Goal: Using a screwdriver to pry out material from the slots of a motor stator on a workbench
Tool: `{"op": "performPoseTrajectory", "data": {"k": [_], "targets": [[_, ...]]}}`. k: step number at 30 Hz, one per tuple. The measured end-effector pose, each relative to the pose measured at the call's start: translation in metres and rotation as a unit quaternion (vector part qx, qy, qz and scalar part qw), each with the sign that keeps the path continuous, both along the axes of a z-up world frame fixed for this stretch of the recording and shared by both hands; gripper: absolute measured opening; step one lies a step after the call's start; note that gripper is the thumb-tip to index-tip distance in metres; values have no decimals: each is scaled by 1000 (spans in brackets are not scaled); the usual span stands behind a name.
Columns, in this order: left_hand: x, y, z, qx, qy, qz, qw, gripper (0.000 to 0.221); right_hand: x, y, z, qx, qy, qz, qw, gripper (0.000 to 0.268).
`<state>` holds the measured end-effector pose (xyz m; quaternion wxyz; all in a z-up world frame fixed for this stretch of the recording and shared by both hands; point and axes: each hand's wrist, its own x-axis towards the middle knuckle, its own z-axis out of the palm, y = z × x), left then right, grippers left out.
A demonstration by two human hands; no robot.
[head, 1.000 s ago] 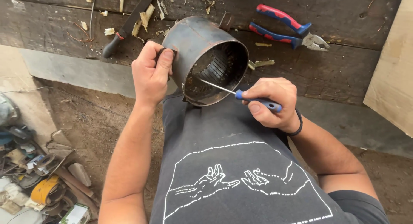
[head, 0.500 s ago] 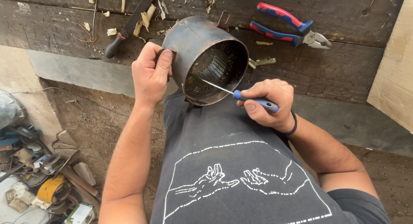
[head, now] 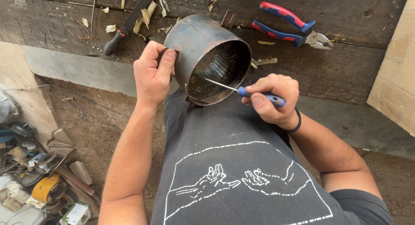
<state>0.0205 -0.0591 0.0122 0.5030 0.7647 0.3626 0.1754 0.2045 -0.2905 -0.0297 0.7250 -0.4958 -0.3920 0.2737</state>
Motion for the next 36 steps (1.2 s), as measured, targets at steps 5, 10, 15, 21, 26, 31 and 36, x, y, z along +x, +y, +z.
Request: {"op": "performPoseTrajectory", "data": {"k": [5,10,15,21,26,31,36], "targets": [[3,-4,5,-1,2,-10,1000,27,-13,26,12,-54,-88,30,994,17],[4,-5,7,-2,5,-19,1000,26,-10,27,26,-55,-157,19,986,20],[1,1,-1,-19,-1,0,1000,26,3,-6,18,-65,-18,13,998,21],[-5,6,-5,-19,13,-5,1000,27,-18,-1,-10,-17,127,-34,991,29],[-10,12,-4,-8,29,11,999,24,-18,12,3,-18,12,7,1000,18],[-23,24,-18,-51,18,25,998,24,-20,32,20,-16,-165,33,986,20],[-22,19,-18,-82,8,52,995,23,-18,28,29,-49,-178,-9,983,23]]}}
